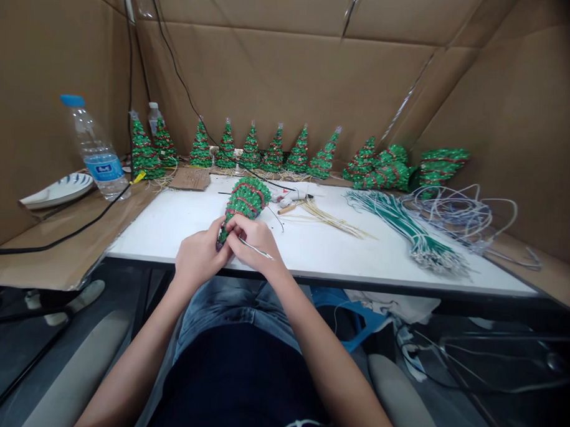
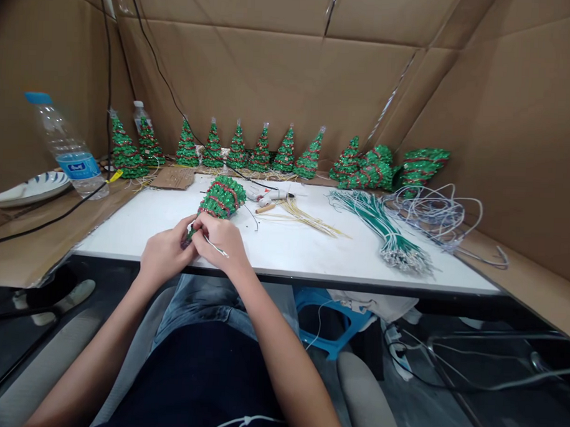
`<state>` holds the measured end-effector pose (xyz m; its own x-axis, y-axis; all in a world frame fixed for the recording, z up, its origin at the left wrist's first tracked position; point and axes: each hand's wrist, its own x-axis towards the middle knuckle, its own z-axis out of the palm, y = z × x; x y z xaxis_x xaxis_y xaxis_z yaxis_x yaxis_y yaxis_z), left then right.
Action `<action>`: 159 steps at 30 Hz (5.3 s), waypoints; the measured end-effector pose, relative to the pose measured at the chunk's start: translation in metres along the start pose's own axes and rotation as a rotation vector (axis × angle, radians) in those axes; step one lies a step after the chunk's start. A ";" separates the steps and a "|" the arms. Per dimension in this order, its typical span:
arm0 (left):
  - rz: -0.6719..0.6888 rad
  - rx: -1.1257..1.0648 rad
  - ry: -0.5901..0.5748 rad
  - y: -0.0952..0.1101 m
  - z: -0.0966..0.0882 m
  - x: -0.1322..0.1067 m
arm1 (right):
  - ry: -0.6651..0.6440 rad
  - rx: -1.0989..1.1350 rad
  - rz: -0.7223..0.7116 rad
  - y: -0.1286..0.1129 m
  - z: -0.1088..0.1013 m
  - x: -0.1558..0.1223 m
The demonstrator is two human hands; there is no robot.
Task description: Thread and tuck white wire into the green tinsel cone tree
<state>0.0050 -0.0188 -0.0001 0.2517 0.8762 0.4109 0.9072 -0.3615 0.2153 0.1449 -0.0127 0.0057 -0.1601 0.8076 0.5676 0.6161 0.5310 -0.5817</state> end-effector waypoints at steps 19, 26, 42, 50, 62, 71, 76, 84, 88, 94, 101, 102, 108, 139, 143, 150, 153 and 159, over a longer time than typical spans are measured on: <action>0.008 -0.009 0.005 0.000 0.001 -0.001 | 0.059 0.102 0.030 0.001 0.000 0.000; 0.017 -0.005 0.002 -0.001 0.002 -0.001 | 0.032 0.085 0.013 0.002 0.001 0.000; 0.025 -0.013 -0.003 -0.002 0.003 -0.001 | 0.115 0.094 -0.047 -0.001 -0.001 -0.004; 0.018 -0.015 -0.008 -0.001 0.002 -0.001 | 0.073 0.051 -0.075 0.001 0.001 -0.002; 0.012 -0.004 -0.006 -0.001 0.002 0.000 | 0.064 -0.023 -0.105 0.000 0.001 -0.002; 0.001 0.029 -0.026 -0.001 0.002 -0.001 | 0.120 0.003 -0.130 -0.003 -0.002 -0.006; -0.005 0.021 -0.033 -0.001 0.001 -0.001 | 0.058 -0.037 -0.121 -0.002 -0.001 -0.004; 0.002 0.021 -0.022 -0.002 0.002 0.000 | 0.095 -0.034 -0.141 -0.003 -0.001 -0.006; 0.006 0.024 -0.021 -0.001 0.001 0.000 | 0.074 -0.047 -0.134 -0.003 -0.001 -0.003; -0.012 0.034 -0.039 -0.001 0.001 0.000 | 0.079 -0.053 -0.140 -0.003 -0.001 -0.004; -0.003 0.040 -0.023 -0.001 0.001 -0.001 | 0.087 -0.038 -0.154 -0.001 0.001 -0.004; 0.000 0.038 -0.017 -0.001 0.002 -0.001 | 0.085 -0.038 -0.153 -0.001 0.001 -0.004; 0.004 0.042 -0.002 -0.001 0.003 -0.001 | 0.087 -0.034 -0.159 -0.001 0.000 -0.003; -0.003 0.055 -0.004 0.000 0.003 -0.001 | 0.019 -0.079 -0.089 -0.004 -0.002 -0.004; -0.007 0.058 -0.004 0.000 0.003 -0.001 | 0.014 -0.080 -0.083 -0.004 -0.002 -0.004; -0.001 0.068 -0.005 0.000 0.003 -0.002 | -0.011 -0.098 -0.065 -0.006 -0.003 -0.004; -0.004 0.068 -0.008 0.000 0.003 -0.002 | -0.012 -0.091 -0.061 -0.005 -0.003 -0.004; 0.008 0.059 0.006 -0.001 0.004 -0.003 | -0.004 -0.082 -0.075 -0.005 -0.003 -0.004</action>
<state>0.0050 -0.0193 -0.0054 0.2571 0.8716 0.4174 0.9236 -0.3487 0.1592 0.1448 -0.0193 0.0079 -0.2111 0.7673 0.6056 0.6632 0.5675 -0.4879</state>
